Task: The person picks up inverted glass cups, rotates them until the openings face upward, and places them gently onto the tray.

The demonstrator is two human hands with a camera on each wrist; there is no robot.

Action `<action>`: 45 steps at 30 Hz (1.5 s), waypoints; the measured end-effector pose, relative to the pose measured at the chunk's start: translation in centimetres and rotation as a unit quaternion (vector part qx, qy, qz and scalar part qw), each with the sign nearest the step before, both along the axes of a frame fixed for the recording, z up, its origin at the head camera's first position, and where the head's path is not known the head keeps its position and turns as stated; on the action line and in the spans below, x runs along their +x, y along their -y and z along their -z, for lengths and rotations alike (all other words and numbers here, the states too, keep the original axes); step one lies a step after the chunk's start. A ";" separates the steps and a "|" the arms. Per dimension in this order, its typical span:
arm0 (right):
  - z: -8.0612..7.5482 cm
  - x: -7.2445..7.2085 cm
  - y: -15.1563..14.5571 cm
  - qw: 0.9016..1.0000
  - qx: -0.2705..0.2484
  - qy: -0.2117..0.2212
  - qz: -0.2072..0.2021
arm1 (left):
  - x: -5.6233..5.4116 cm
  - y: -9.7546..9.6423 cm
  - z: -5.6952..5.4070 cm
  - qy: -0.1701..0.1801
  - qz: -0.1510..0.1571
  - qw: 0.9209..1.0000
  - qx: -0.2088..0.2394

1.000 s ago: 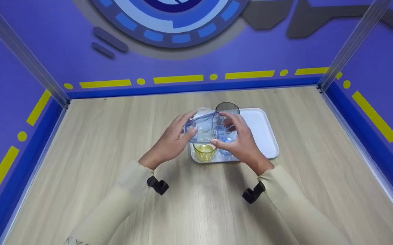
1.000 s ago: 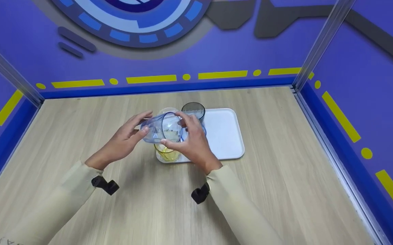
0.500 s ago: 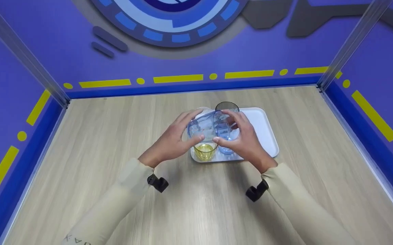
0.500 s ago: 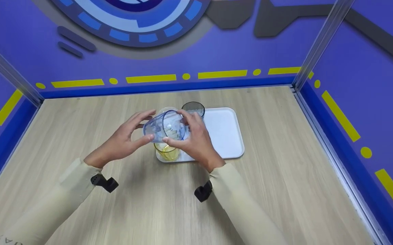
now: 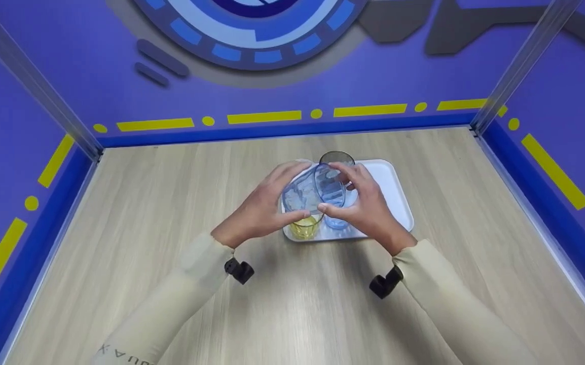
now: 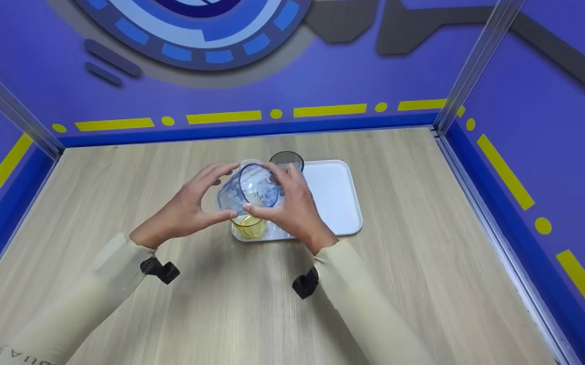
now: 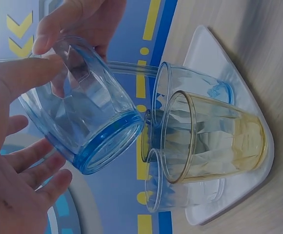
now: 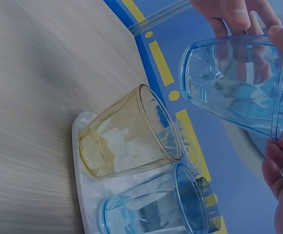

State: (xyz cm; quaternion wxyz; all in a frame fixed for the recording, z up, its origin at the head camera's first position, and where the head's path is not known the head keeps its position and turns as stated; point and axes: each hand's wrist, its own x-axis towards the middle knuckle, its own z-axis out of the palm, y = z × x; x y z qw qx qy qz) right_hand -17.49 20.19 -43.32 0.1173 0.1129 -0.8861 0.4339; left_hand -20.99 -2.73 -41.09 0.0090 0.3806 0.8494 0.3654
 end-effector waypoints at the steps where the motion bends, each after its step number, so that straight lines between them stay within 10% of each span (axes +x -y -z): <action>1: -0.1 0.0 0.0 1.000 0.002 0.001 0.001 | 0.0 -0.1 0.0 -0.001 -0.002 1.000 -0.001; 45: -2.1 0.4 -1.8 1.000 0.003 -0.010 0.005 | 0.3 -3.2 -0.2 0.013 -0.010 1.000 0.001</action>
